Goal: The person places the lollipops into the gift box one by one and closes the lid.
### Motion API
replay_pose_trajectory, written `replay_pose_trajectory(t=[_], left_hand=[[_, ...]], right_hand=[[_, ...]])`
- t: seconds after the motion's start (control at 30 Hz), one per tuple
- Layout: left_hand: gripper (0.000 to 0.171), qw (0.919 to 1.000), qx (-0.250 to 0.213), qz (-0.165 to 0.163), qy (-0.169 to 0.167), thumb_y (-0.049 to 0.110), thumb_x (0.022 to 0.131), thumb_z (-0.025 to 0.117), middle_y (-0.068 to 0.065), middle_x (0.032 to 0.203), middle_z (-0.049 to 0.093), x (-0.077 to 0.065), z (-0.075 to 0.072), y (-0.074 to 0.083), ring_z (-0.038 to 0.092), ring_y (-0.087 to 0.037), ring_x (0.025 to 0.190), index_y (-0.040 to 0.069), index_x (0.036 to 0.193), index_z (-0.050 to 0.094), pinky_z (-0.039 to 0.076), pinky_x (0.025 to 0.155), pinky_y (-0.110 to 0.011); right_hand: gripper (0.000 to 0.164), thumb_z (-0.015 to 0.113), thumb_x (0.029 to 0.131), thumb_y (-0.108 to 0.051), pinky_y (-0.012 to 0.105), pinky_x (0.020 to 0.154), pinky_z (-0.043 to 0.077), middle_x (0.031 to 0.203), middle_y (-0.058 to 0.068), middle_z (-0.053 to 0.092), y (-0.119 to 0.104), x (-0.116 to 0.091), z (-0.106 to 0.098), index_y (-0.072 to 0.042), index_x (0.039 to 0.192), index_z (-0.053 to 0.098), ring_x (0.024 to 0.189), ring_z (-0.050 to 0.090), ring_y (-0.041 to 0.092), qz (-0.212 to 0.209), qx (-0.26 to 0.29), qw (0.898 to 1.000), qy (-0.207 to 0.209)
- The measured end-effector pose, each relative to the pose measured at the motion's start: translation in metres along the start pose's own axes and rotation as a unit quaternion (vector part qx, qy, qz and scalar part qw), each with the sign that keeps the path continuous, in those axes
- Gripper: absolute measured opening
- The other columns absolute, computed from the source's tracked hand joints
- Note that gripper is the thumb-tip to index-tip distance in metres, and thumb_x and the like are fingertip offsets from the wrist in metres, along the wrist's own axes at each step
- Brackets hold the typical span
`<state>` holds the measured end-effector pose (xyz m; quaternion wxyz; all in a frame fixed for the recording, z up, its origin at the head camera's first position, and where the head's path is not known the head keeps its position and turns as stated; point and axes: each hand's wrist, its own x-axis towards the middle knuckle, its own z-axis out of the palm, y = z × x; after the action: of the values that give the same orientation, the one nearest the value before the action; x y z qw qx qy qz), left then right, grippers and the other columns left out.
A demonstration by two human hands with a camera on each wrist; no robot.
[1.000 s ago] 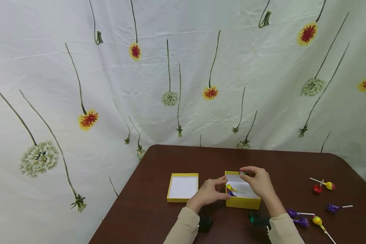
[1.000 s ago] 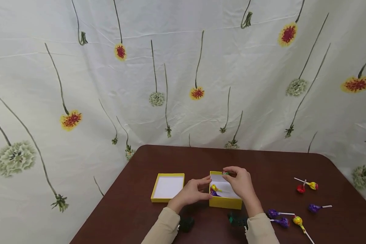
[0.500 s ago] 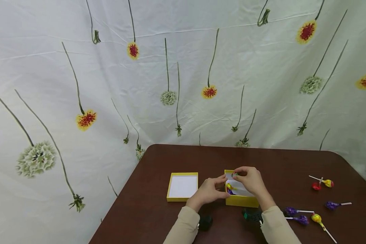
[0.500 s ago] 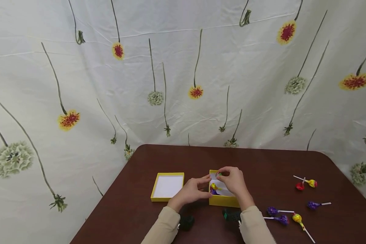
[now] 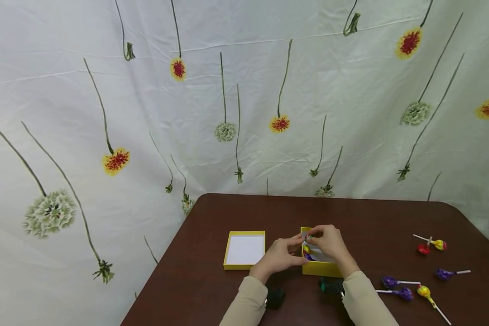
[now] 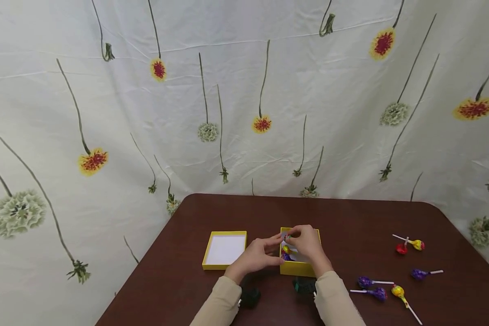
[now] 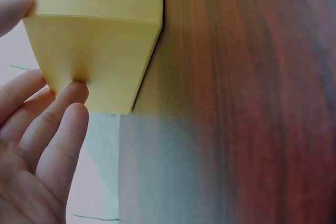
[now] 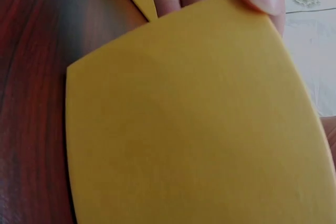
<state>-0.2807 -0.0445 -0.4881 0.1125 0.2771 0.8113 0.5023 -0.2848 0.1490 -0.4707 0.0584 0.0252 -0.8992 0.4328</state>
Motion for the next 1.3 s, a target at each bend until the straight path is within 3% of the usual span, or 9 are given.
replay_pose_trajectory(t=[0.27, 0.67, 1.07, 1.3], left_hand=[[0.063, 0.9999, -0.009, 0.003, -0.004, 0.018, 0.090, 0.075, 0.000, 0.160, 0.040, 0.000, 0.000, -0.001, 0.058, -0.023, 0.132, 0.009, 0.147, 0.050, 0.054, 0.102, -0.033], [0.061, 0.9996, -0.025, 0.010, -0.010, 0.017, 0.090, 0.075, 0.000, 0.160, 0.040, -0.001, 0.001, -0.002, 0.056, -0.022, 0.134, 0.008, 0.146, 0.052, 0.054, 0.103, -0.030], [0.065, 1.0000, -0.001, 0.004, -0.005, 0.020, 0.090, 0.076, 0.002, 0.160, 0.040, -0.001, 0.001, -0.001, 0.056, -0.023, 0.134, 0.006, 0.148, 0.049, 0.054, 0.103, -0.034], [0.066, 1.0000, 0.000, 0.002, -0.006, 0.021, 0.090, 0.076, 0.003, 0.160, 0.040, -0.001, 0.001, -0.001, 0.055, -0.021, 0.134, 0.007, 0.148, 0.048, 0.053, 0.103, -0.032]], right_hand=[[0.016, 0.076, 0.087, -0.007, 0.040, 0.080, 0.061, 0.105, 0.014, 0.075, 0.001, 0.006, 0.006, -0.002, 0.102, 0.078, 0.094, 0.069, 0.028, 0.003, -0.002, 1.000, -0.006], [0.013, 0.079, 0.085, -0.013, 0.041, 0.074, 0.060, 0.096, 0.010, 0.077, 0.002, 0.009, 0.012, -0.005, 0.096, 0.080, 0.084, 0.072, 0.025, -0.028, -0.073, 0.997, 0.001], [0.013, 0.079, 0.085, -0.011, 0.043, 0.076, 0.061, 0.096, 0.011, 0.078, 0.003, 0.010, 0.012, -0.006, 0.097, 0.081, 0.085, 0.072, 0.025, -0.018, -0.082, 0.996, 0.006], [0.016, 0.077, 0.086, -0.008, 0.042, 0.078, 0.062, 0.102, 0.015, 0.076, 0.004, 0.008, 0.010, -0.003, 0.101, 0.079, 0.089, 0.072, 0.028, -0.017, -0.050, 0.999, 0.002]])
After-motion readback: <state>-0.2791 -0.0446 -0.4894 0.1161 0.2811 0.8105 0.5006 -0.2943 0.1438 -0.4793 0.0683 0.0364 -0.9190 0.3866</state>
